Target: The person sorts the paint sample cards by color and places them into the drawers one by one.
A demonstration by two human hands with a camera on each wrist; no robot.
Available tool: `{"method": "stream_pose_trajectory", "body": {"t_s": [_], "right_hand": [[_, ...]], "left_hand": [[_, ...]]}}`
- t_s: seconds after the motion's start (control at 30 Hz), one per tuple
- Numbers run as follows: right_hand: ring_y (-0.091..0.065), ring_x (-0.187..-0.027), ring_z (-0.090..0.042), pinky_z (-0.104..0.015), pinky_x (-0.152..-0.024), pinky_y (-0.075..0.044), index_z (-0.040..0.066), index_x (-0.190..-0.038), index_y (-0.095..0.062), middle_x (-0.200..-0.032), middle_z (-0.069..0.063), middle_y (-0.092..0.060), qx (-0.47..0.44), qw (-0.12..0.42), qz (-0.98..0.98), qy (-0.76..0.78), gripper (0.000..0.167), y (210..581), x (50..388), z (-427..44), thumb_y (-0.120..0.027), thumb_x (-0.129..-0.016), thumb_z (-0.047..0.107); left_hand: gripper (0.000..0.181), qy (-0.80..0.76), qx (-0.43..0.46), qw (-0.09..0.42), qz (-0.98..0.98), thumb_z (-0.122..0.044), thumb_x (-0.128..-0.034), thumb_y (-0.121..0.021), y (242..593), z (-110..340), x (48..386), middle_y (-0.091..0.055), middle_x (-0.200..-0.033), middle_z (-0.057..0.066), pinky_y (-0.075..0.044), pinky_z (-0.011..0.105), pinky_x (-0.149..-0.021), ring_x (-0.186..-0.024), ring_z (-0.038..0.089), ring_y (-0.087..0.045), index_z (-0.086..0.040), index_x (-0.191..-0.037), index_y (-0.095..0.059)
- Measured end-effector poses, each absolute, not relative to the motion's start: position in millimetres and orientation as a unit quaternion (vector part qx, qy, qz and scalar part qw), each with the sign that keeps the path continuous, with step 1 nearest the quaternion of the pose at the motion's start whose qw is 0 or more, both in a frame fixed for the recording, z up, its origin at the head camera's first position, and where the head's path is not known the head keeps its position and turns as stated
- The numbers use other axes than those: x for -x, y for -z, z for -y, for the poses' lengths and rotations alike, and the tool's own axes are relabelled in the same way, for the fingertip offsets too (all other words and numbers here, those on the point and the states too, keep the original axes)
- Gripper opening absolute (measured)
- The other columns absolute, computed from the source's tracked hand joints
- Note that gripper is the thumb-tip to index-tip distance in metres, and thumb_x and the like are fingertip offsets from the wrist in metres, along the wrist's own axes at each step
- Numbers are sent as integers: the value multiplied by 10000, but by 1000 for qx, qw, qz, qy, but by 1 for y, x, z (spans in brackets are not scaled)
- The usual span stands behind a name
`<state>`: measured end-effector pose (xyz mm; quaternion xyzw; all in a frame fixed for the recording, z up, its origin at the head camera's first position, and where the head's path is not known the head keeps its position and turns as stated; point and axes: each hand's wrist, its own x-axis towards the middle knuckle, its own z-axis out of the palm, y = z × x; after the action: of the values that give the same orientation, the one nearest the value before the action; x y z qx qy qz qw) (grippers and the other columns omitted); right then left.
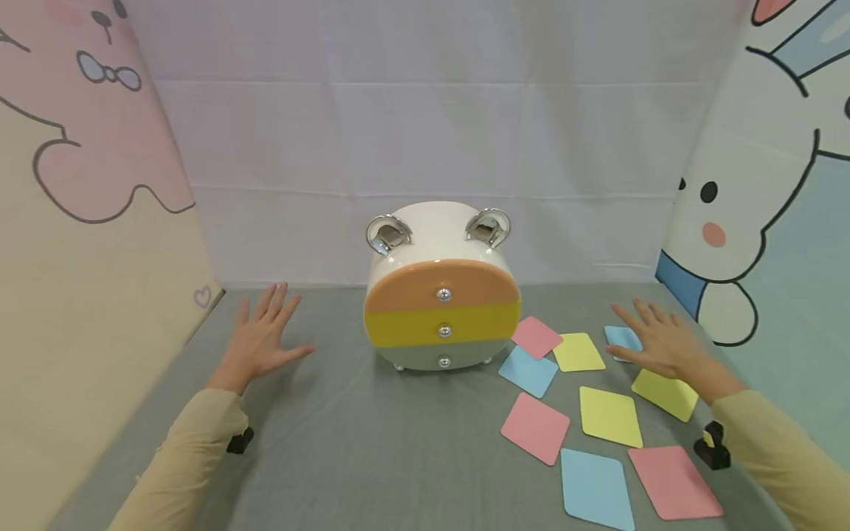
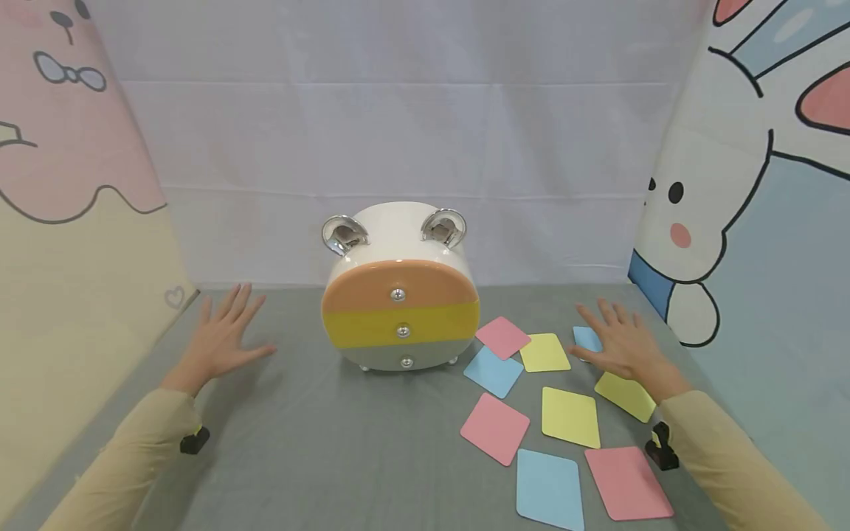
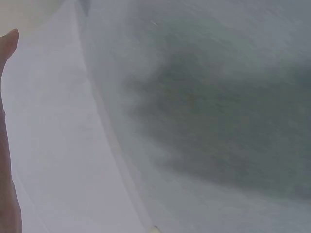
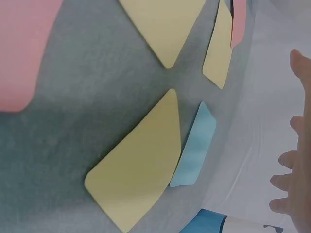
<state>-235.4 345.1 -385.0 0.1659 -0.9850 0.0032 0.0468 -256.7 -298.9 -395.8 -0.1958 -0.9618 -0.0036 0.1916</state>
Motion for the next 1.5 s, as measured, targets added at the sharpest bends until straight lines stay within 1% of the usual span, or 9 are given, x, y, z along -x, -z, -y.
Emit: {"method": "stream_pose_trajectory", "body": {"t_s": [0.17,0.4,0.57,0.73,0.93,1.17,1.27,1.4,1.5], "right_hand": [[-245,-1230,-526,-681,-952,-178,81,-1433,-234,-1390,-339,-239,-186,54,981,-12,825,382,235,-340,-513,-826,565],[-277,-1245,-481,-644,-979,-186,93,-1420,-280,-1393,-318,-266,-216,76,973,-20,819,378,235,-331,-556,-801,553],[-312,-1232,-468,-639,-967,-218,92,-1413,-301,-1388,-300,-295,-230,87,969,-27,810,376,236,-328,-581,-795,533],[-412,-1163,-453,-626,-895,-332,51,-1376,-361,-1355,-258,-375,-256,110,959,-59,769,370,238,-319,-621,-786,470],[-450,-1134,-423,-613,-849,-384,38,-1346,-400,-1315,-231,-432,-276,135,947,-98,728,358,240,-304,-654,-777,416],[-463,-1129,-382,-588,-849,-406,47,-1303,-446,-1279,-190,-475,-280,164,937,-131,691,345,235,-285,-697,-746,370],[-500,-1077,-356,-562,-810,-443,38,-1268,-476,-1233,-173,-509,-292,194,924,-154,672,339,233,-271,-722,-725,348],[-553,-951,-282,-469,-725,-496,28,-1210,-522,-1131,-133,-561,-322,258,888,-202,646,335,232,-249,-757,-678,311],[-566,-860,-221,-380,-669,-502,25,-1156,-557,-1021,-91,-591,-341,312,854,-238,623,334,233,-233,-703,-730,455]], "left_hand": [[971,-12,238,225,945,-690,-722,-536,373,277,263,-106,-1506,159,-65,610,-1046,-1378,306,-89,-115,-1448,-243],[974,-15,304,279,911,-810,-743,-276,334,247,268,-187,-1479,194,-127,586,-1051,-1373,303,-122,-128,-1438,-274],[933,6,339,311,888,-777,-780,-243,311,232,273,-217,-1468,199,-179,550,-1058,-1355,352,-161,-118,-1440,-267],[909,20,373,335,865,-732,-817,-249,289,219,279,-279,-1437,218,-232,519,-1050,-1325,374,-231,-63,-1432,-267],[922,33,387,339,857,-733,-809,-273,271,202,282,-309,-1431,184,-282,511,-1023,-1289,353,-302,-51,-1429,-262],[931,50,387,328,860,-741,-810,-253,266,186,285,-352,-1403,181,-290,494,-1023,-1270,342,-334,-46,-1429,-250],[939,57,380,321,866,-740,-815,-223,269,182,286,-346,-1407,182,-276,495,-1031,-1275,337,-330,-32,-1431,-231],[965,58,372,310,873,-752,-807,-200,272,178,288,-325,-1425,171,-250,502,-1043,-1294,317,-308,-21,-1436,-204],[977,58,368,306,876,-762,-799,-194,273,175,289,-309,-1437,161,-235,504,-1052,-1308,302,-292,-27,-1442,-186]]}}
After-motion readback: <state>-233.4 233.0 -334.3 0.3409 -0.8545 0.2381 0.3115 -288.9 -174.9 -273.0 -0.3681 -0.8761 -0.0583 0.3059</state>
